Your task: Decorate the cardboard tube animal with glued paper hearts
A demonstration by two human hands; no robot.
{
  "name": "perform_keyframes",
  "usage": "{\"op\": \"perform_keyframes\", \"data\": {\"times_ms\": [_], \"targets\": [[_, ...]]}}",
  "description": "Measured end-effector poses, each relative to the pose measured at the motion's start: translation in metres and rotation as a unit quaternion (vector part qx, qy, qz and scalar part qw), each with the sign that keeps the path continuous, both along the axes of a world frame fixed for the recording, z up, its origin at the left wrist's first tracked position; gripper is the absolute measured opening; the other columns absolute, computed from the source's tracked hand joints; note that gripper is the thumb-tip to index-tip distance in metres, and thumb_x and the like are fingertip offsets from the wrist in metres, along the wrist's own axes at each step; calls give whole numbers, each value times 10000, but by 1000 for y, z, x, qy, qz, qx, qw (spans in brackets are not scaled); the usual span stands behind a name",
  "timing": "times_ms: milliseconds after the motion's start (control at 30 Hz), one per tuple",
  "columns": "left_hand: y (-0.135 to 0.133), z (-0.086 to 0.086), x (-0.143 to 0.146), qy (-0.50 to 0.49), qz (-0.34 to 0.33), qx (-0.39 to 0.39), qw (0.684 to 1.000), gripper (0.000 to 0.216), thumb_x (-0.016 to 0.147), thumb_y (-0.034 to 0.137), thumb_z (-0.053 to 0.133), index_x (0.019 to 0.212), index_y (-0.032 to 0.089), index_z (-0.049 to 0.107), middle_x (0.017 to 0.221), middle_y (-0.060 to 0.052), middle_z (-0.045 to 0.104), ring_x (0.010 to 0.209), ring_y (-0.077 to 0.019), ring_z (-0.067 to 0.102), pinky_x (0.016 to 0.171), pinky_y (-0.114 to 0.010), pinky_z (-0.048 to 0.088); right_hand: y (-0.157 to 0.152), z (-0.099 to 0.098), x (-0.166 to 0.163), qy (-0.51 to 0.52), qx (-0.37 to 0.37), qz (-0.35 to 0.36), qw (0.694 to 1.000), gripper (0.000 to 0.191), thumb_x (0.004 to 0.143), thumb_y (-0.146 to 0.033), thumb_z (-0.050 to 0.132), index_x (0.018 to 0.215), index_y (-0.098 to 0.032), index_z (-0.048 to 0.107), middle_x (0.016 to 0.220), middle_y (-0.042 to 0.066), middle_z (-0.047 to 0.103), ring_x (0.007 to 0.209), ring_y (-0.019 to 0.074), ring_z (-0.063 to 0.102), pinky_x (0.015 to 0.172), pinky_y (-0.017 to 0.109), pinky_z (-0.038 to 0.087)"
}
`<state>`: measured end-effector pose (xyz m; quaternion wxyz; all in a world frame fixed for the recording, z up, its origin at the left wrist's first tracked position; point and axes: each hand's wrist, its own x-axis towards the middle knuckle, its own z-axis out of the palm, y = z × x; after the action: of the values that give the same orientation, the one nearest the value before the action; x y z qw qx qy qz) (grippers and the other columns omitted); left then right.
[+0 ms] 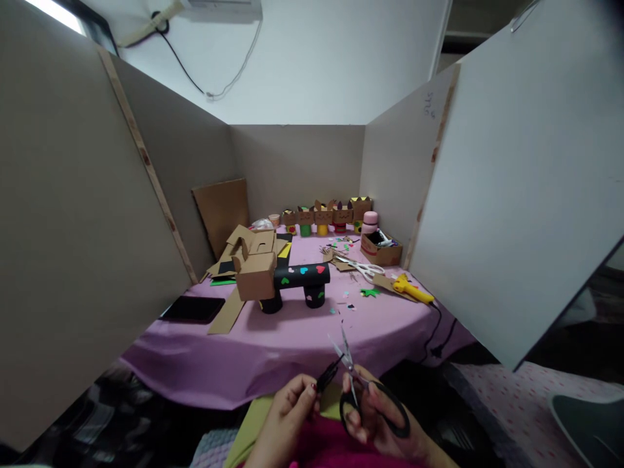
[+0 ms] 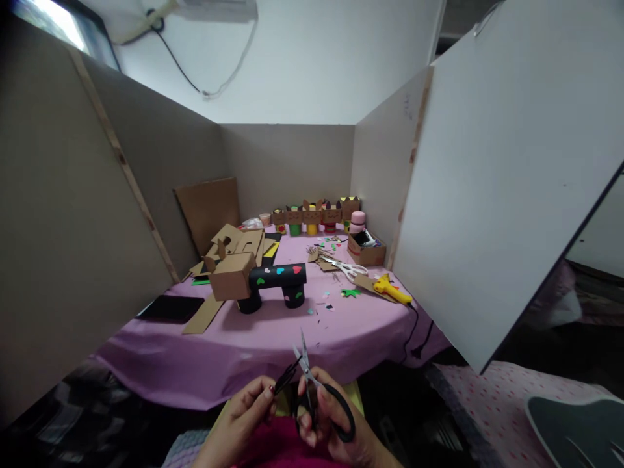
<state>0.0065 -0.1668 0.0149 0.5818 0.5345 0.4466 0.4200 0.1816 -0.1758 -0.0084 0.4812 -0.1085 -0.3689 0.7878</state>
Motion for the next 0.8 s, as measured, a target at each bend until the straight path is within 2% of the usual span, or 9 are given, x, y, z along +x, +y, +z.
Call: {"op": "perform_keyframes", "data": {"times_ms": [200,300,400,500,567,700,800], "targets": [[4,-10,-1,-17,22,0,1000,510,609,669,619,642,172,511,535,51,457,518,-95,358,527,-222,298,1,6,1,-27,-12,-6,1000,351,745,-489,665,825,-173,537,488,-95,404,381,14,238,360,121,194],[5,-10,-1,-19,25,3,1000,502,616,663,617,639,174,506,536,50,459,517,-96,355,527,-223,296,0,7,2,-55,-12,-8,998,357,741,-498,666,806,-181,516,450,-123,354,351,9,177,330,115,155],[4,-5,-1,-13,19,-1,1000,502,610,662,622,637,173,515,540,44,465,527,-102,370,534,-228,305,0,5,1,-59,8,12,998,387,742,-530,645,853,-183,514,477,-95,448,336,15,304,343,133,208],[3,0,-1,-13,19,1,1000,496,601,656,634,619,173,523,533,42,462,525,-104,373,531,-229,308,0,4,-1,-24,-18,33,999,480,702,-584,649,923,-174,534,622,-17,576,488,70,512,456,176,330],[2,0,-1,-17,28,3,999,490,596,653,640,610,176,526,522,45,457,513,-103,371,524,-229,308,1,6,-3,-15,-38,42,998,517,671,-597,668,919,-158,557,663,4,583,557,85,535,508,192,342],[2,-1,-3,-17,61,8,998,481,589,644,652,630,176,545,533,42,467,517,-109,394,525,-230,323,1,8,-3,-36,-15,49,998,480,660,-589,684,821,-156,552,552,-47,499,412,32,384,420,177,252],[3,-2,-4,-14,77,20,997,469,599,634,652,634,176,558,535,40,475,522,-112,403,522,-228,327,2,7,-2,-56,-1,24,998,439,700,-580,655,796,-172,526,487,-96,421,348,9,261,366,156,197]]}}
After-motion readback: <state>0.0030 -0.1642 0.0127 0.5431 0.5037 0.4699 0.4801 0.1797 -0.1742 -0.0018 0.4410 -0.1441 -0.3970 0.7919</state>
